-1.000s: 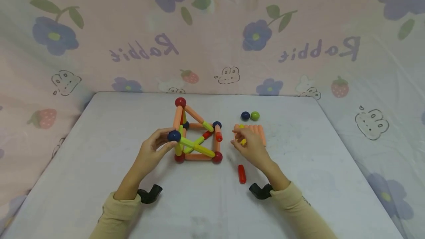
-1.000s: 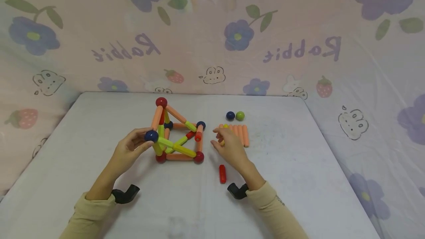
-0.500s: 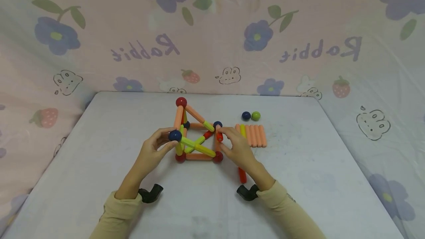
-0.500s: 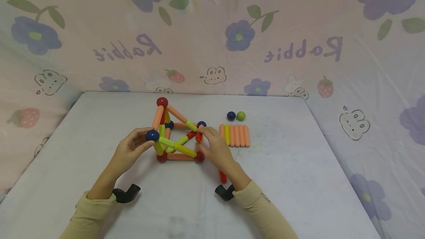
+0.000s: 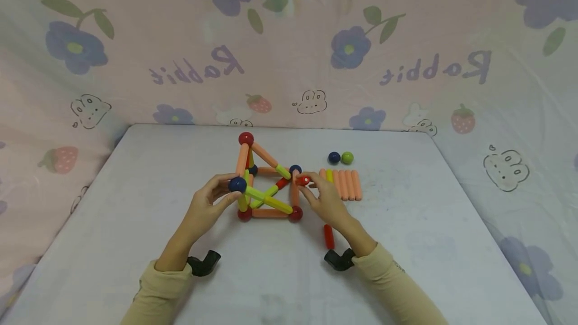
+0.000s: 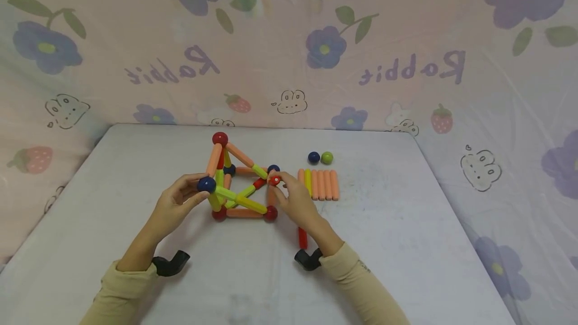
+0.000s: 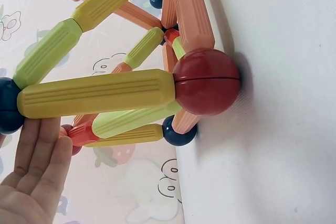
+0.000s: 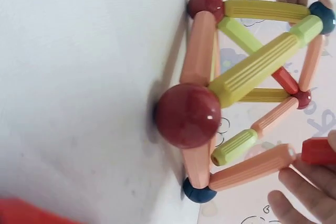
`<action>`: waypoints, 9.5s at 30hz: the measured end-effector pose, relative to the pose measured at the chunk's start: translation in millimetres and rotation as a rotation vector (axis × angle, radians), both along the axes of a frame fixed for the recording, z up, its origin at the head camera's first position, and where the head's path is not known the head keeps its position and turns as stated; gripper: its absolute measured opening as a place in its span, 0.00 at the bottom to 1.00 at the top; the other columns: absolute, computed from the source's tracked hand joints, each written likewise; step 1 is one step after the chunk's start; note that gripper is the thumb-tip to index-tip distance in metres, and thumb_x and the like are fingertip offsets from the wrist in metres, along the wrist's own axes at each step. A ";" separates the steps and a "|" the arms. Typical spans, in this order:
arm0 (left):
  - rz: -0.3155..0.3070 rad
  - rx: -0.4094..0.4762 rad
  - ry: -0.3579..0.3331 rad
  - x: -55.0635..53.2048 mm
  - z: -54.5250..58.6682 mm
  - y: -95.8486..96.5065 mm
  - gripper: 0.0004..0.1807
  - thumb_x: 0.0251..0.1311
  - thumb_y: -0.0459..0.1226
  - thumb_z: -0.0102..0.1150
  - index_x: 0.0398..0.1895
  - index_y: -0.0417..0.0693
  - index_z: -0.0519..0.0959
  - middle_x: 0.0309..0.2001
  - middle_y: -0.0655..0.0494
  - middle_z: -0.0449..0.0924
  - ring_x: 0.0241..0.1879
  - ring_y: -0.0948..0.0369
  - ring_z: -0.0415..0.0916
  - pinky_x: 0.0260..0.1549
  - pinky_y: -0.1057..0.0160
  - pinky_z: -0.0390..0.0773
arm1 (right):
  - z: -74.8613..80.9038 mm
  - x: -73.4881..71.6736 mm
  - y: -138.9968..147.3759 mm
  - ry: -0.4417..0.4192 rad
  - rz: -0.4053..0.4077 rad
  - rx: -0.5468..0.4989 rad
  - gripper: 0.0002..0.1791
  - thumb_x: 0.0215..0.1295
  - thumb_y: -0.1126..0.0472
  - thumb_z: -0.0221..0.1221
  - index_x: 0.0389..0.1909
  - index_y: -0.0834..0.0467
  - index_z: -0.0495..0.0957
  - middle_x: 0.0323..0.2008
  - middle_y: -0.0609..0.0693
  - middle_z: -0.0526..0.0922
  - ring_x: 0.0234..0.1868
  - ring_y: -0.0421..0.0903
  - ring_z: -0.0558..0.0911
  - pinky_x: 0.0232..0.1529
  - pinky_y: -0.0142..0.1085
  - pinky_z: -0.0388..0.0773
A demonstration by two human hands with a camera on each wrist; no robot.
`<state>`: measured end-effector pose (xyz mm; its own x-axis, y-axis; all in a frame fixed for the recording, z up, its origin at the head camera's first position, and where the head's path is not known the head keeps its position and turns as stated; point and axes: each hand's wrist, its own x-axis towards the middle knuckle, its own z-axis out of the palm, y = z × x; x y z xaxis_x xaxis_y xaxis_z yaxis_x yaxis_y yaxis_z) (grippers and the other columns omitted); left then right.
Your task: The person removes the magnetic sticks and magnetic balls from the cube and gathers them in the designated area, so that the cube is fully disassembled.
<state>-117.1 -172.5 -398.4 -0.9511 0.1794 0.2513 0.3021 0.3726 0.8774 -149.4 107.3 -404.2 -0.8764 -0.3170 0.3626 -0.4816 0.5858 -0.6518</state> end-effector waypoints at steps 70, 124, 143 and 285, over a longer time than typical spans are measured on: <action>-0.007 0.027 0.022 0.7 -1.6 0.1 0.22 0.63 0.34 0.59 0.59 0.38 0.70 0.55 0.40 0.77 0.48 0.85 0.70 0.55 0.87 0.69 | -15.8 37.1 83.7 -0.414 -0.001 0.228 0.17 0.63 0.61 0.61 0.48 0.68 0.76 0.22 0.50 0.81 0.21 0.36 0.70 0.22 0.25 0.69; 0.006 0.006 0.006 0.6 -0.7 0.8 0.23 0.62 0.36 0.60 0.60 0.40 0.71 0.57 0.43 0.77 0.48 0.85 0.71 0.57 0.86 0.69 | -10.1 -72.4 14.9 -0.871 -0.153 -0.227 0.25 0.69 0.55 0.50 0.65 0.57 0.67 0.18 0.43 0.71 0.14 0.37 0.61 0.15 0.27 0.57; 0.007 0.000 0.002 0.6 -0.8 0.3 0.23 0.62 0.36 0.60 0.60 0.40 0.70 0.55 0.43 0.77 0.48 0.85 0.70 0.57 0.85 0.69 | -4.4 -82.5 39.5 -0.597 -0.109 0.153 0.24 0.62 0.64 0.60 0.57 0.61 0.65 0.43 0.63 0.81 0.34 0.47 0.78 0.33 0.29 0.76; -0.002 0.028 -0.024 -0.9 -2.4 0.4 0.23 0.64 0.36 0.59 0.60 0.39 0.70 0.53 0.41 0.77 0.48 0.84 0.71 0.55 0.88 0.68 | 7.7 16.7 83.0 -0.516 0.198 0.151 0.16 0.63 0.64 0.60 0.46 0.71 0.74 0.29 0.55 0.78 0.23 0.41 0.78 0.25 0.31 0.83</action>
